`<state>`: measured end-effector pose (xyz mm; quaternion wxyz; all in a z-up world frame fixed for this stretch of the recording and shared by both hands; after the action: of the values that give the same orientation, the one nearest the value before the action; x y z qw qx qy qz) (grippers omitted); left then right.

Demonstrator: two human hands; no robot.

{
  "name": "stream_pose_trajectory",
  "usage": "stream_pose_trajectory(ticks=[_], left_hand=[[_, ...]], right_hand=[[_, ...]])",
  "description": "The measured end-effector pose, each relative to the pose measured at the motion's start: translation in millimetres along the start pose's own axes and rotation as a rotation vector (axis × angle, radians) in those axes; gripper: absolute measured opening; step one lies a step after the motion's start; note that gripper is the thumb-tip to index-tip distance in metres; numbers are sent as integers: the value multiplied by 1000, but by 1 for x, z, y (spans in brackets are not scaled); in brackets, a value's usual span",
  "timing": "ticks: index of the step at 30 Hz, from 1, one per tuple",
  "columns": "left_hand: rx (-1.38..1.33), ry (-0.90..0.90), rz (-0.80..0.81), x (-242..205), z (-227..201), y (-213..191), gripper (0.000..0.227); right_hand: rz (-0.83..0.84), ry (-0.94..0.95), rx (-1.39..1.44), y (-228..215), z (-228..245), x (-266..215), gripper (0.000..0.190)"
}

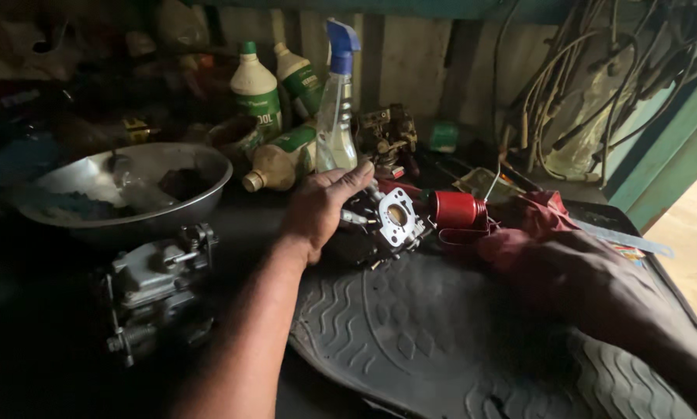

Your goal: The person holds a small mechanical component and wipes it using a red cloth by hand.

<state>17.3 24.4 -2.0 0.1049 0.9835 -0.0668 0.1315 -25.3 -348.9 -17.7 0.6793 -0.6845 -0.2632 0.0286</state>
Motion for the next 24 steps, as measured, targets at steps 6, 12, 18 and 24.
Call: stream_pose_trajectory(ticks=[6, 12, 18, 24], left_hand=[[35, -1, 107, 0, 1, 9, 41], [338, -12, 47, -2, -6, 13, 46], [396, 350, 123, -14, -10, 18, 44], [517, 147, 48, -14, -20, 32, 44]], right_hand=[[-330, 213, -26, -11, -3, -2, 24], [-509, -107, 446, -14, 107, 60, 39], [-569, 35, 587, 18, 170, 71, 38], [-453, 257, 581, 44, 136, 90, 22]])
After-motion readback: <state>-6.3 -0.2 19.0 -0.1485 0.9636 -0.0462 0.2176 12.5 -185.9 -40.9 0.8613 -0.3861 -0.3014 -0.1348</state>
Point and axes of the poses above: each hand's wrist, its own x-axis towards the middle knuckle, its own y-axis out of the palm, z = x × y, the point moved 1 cm from there along x, towards the middle knuckle, and after that the axes turned 2 degrees about y, right-handed, at the moved point
